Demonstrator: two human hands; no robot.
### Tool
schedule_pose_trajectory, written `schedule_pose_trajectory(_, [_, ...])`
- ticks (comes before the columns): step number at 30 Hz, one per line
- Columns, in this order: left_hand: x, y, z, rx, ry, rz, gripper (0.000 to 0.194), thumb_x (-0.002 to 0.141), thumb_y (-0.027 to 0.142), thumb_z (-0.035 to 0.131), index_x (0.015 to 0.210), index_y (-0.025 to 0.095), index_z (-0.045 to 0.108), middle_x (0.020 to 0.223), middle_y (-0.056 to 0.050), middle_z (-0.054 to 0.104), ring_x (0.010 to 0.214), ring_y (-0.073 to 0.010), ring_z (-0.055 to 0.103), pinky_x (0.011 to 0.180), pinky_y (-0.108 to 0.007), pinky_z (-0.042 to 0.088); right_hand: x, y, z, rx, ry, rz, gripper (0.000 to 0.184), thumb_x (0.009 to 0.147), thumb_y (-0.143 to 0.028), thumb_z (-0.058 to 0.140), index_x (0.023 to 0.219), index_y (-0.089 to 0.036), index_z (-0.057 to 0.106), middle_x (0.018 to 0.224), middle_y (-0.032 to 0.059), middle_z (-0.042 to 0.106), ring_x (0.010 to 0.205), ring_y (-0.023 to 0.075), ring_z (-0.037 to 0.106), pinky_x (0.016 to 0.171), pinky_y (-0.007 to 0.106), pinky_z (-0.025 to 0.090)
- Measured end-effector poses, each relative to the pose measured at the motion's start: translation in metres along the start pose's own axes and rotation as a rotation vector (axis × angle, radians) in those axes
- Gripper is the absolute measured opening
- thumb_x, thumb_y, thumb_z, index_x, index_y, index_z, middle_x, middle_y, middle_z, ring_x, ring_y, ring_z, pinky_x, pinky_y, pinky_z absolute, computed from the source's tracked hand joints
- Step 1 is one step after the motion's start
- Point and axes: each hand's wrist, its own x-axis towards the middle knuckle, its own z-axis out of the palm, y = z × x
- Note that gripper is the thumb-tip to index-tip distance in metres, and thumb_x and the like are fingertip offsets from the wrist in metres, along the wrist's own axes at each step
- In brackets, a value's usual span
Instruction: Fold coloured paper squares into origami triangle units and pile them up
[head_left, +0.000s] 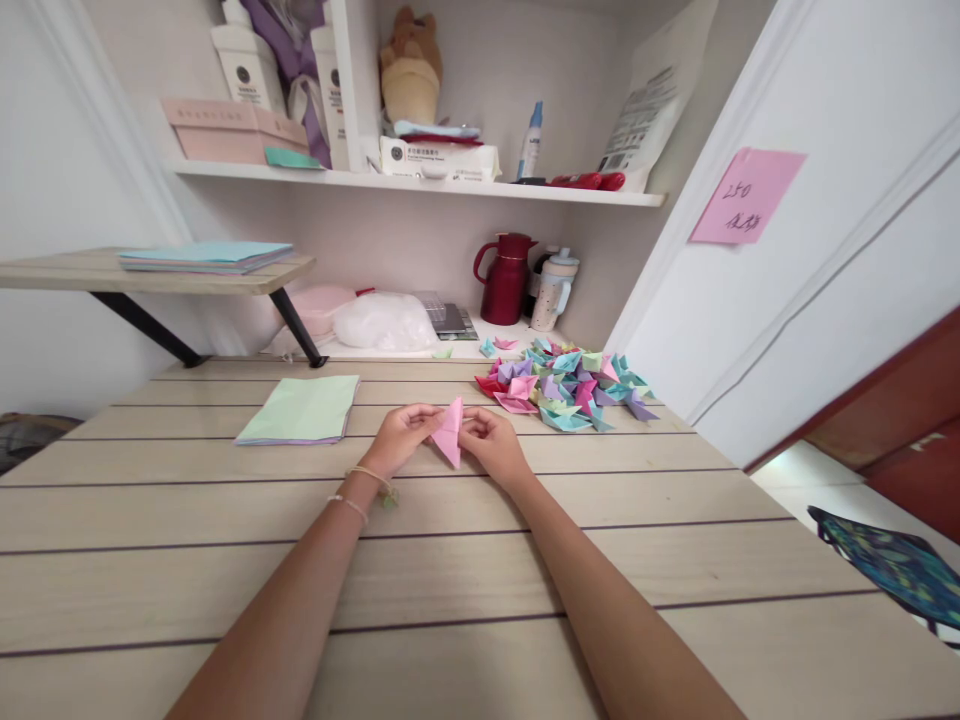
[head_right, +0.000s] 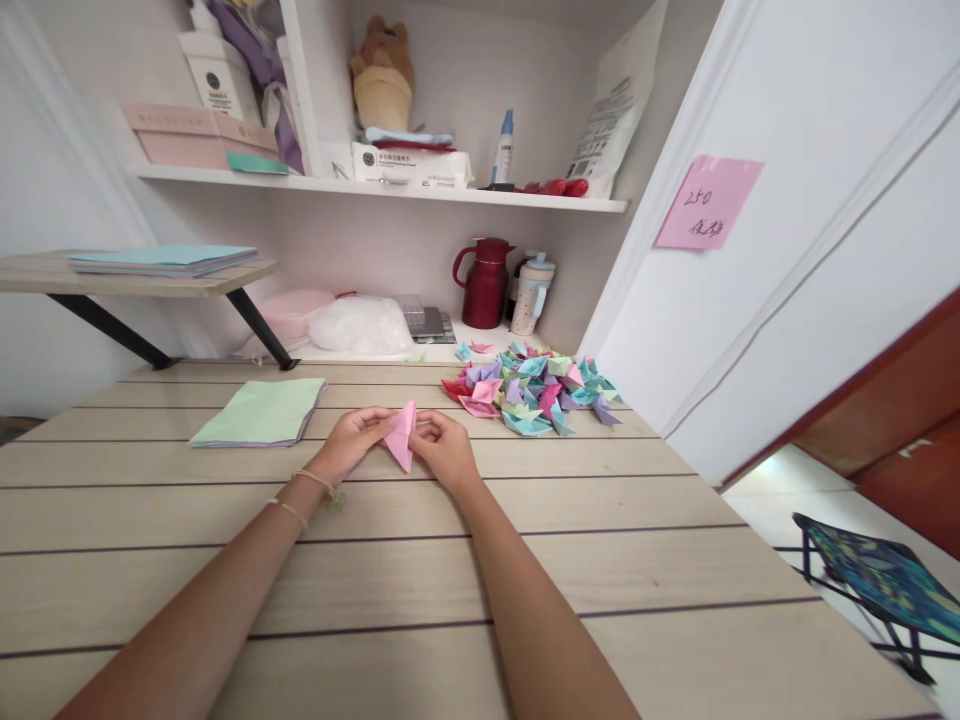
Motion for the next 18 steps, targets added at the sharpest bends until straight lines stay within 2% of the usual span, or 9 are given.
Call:
schedule_pose_trajectory(3, [0.0008, -0.0015, -0.0001, -0.029, -0.014, -0.010, 0.032, 0.064, 0.032, 0.070, 0.088, 0.013, 0.066, 0.082, -0.006, 0.068, 0.072, -0.0144, 0.060, 0.067, -0.025, 0.047, 0.0007, 0.0013, 0.0000, -0.049, 0.003, -0.065, 0.020, 0.067, -0.022, 0.058, 0.085, -0.016, 0.065, 0.060, -0.0004, 0.063, 0.051, 0.0113, 0.053, 0.050, 0.021, 0.041])
schedule_pose_trajectory(5, [0.0010, -0.0021, -0.0001, -0.049, -0.026, -0.007, 0.034, 0.065, 0.032, 0.069, 0.092, 0.013, 0.064, 0.085, -0.006, 0.067, 0.074, -0.0146, 0.060, 0.069, -0.027, 0.048, 0.0016, 0.0030, -0.0011, -0.078, 0.044, -0.126, 0.019, 0.070, -0.021, 0.055, 0.085, -0.017, 0.067, 0.070, 0.0020, 0.066, 0.060, 0.0140, 0.058, 0.057, 0.024, 0.045])
schedule_pose_trajectory(8, [0.0015, -0.0032, -0.0007, -0.045, -0.041, 0.009, 0.036, 0.066, 0.032, 0.068, 0.097, 0.014, 0.062, 0.082, -0.005, 0.065, 0.073, -0.0138, 0.060, 0.070, -0.027, 0.048, 0.0029, 0.0056, -0.0040, -0.122, 0.082, -0.230, 0.026, 0.072, -0.016, 0.049, 0.089, -0.021, 0.069, 0.089, 0.0036, 0.067, 0.081, 0.0172, 0.060, 0.072, 0.028, 0.047])
schedule_pose_trajectory(11, [0.0020, -0.0040, -0.0011, -0.025, -0.073, 0.028, 0.037, 0.069, 0.034, 0.066, 0.100, 0.014, 0.061, 0.081, -0.005, 0.064, 0.075, -0.0142, 0.060, 0.068, -0.025, 0.048, 0.0038, 0.0081, -0.0069, -0.141, 0.084, -0.298, 0.035, 0.072, -0.011, 0.045, 0.090, -0.026, 0.070, 0.094, 0.0027, 0.066, 0.090, 0.0171, 0.058, 0.081, 0.030, 0.045])
schedule_pose_trajectory(14, [0.0018, -0.0039, 0.0000, -0.030, -0.130, 0.023, 0.039, 0.070, 0.035, 0.064, 0.103, 0.014, 0.059, 0.082, -0.006, 0.065, 0.075, -0.0146, 0.061, 0.067, -0.025, 0.048, 0.0039, 0.0091, -0.0080, -0.148, 0.121, -0.298, 0.038, 0.070, -0.009, 0.043, 0.089, -0.027, 0.071, 0.095, 0.0026, 0.065, 0.092, 0.0171, 0.057, 0.084, 0.031, 0.044])
schedule_pose_trajectory(18, [0.0007, -0.0042, 0.0022, -0.029, -0.168, -0.017, 0.041, 0.061, 0.030, 0.072, 0.097, 0.013, 0.059, 0.083, -0.006, 0.066, 0.073, -0.0152, 0.062, 0.067, -0.027, 0.048, 0.0026, 0.0056, -0.0059, -0.172, 0.129, -0.260, 0.038, 0.069, -0.008, 0.044, 0.088, -0.027, 0.071, 0.094, 0.0030, 0.064, 0.092, 0.0177, 0.057, 0.081, 0.031, 0.044])
